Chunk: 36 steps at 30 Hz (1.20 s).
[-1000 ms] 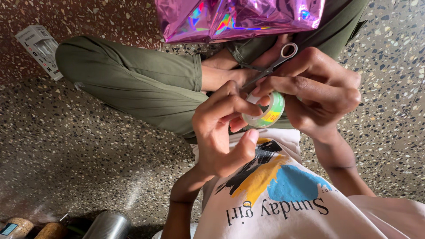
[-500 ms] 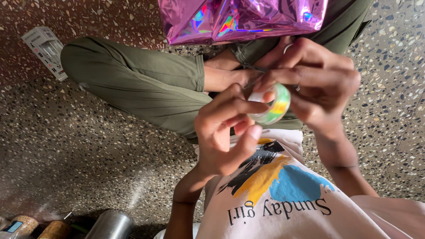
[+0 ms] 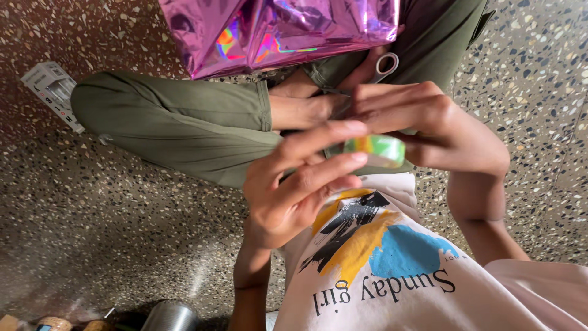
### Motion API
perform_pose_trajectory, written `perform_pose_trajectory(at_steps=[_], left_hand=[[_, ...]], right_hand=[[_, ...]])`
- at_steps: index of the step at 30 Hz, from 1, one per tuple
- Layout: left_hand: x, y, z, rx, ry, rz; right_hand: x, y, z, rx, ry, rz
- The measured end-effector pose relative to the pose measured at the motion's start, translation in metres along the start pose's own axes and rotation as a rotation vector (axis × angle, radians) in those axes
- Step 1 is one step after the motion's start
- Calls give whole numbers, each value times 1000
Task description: The person wraps a small box with iridescent pink wrapping paper while sitting on the floor. They fold the paper around the box, apply tape to secure the edges, and use scissors to cut tape as needed.
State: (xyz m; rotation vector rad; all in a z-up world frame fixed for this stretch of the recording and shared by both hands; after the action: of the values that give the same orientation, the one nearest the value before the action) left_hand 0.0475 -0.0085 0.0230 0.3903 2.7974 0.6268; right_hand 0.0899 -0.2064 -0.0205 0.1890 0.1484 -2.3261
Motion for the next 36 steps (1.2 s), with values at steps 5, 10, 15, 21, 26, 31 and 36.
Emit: perform_pose_trajectory(at_steps=[5,10,15,21,26,31,36], left_hand=[[1,0,-1,19,-26,71],[8,1,-1,-130,-113,-34],[7,6,-3,-259,-171,-78],[1,4,-9,-328,-177,-98],[-1,4,-14,-361,-136,-114],[-2,12,-18,-361,-176,-3],[0,10,-17,-409,-248,-2]], right_hand=[[-3,-4,-1,48,-20,36],[-7,-3,15,2,-58,-119],[-10,-5,36,78,-163,-435],[-6,-24,60,309,-140,-580],[-10,-34,65,504,-57,-565],[-15,-34,67,542,-61,-521],[-14,-34,68,583,-65,-478]])
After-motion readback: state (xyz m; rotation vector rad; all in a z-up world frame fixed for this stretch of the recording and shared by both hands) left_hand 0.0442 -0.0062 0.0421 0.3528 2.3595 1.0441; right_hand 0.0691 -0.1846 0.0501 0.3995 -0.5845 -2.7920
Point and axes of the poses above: each hand's wrist, its own x-axis away from the middle knuckle, its own y-axis out of the back of the hand, z = x × y, the point moved 3 cm from there along -x, towards the middle knuckle, and after that the axes turned 11 degrees about -x, right-handed, at the moved point
